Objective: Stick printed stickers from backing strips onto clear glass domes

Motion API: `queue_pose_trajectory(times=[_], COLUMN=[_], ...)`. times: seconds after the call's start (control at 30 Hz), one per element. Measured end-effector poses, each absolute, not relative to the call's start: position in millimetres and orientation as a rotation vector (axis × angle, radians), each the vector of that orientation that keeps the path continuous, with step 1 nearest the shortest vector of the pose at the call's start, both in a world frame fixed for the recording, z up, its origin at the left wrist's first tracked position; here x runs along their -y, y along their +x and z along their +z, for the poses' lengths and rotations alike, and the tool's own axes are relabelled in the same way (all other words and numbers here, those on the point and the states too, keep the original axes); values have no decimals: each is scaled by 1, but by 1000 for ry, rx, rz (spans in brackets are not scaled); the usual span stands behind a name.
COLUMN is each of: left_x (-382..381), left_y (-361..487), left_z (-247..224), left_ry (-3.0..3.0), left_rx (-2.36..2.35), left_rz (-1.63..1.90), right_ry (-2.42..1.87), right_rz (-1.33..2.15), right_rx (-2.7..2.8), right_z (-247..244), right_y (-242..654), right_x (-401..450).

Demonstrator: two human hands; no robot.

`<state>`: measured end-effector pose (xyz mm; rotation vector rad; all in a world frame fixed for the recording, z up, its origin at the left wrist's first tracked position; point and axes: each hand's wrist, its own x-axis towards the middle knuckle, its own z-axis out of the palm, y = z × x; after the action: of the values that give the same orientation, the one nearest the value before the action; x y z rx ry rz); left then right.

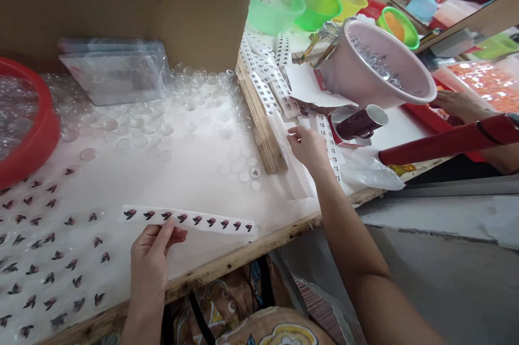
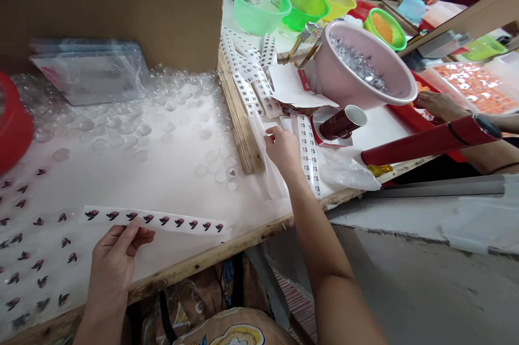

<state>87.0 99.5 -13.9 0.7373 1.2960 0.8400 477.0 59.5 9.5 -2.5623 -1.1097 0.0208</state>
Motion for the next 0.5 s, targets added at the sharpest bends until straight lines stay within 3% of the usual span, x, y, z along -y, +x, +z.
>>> queue_pose_trajectory(times=[0.5], left_x=[-100], left_y=[88], left_z=[-13], left_ry=[728], left_rx=[-1288], left_rz=[818], right_ry=[-2569], right_rz=[58], right_rx=[1139], right_z=[-13], right_y=[478], right_x=[-69])
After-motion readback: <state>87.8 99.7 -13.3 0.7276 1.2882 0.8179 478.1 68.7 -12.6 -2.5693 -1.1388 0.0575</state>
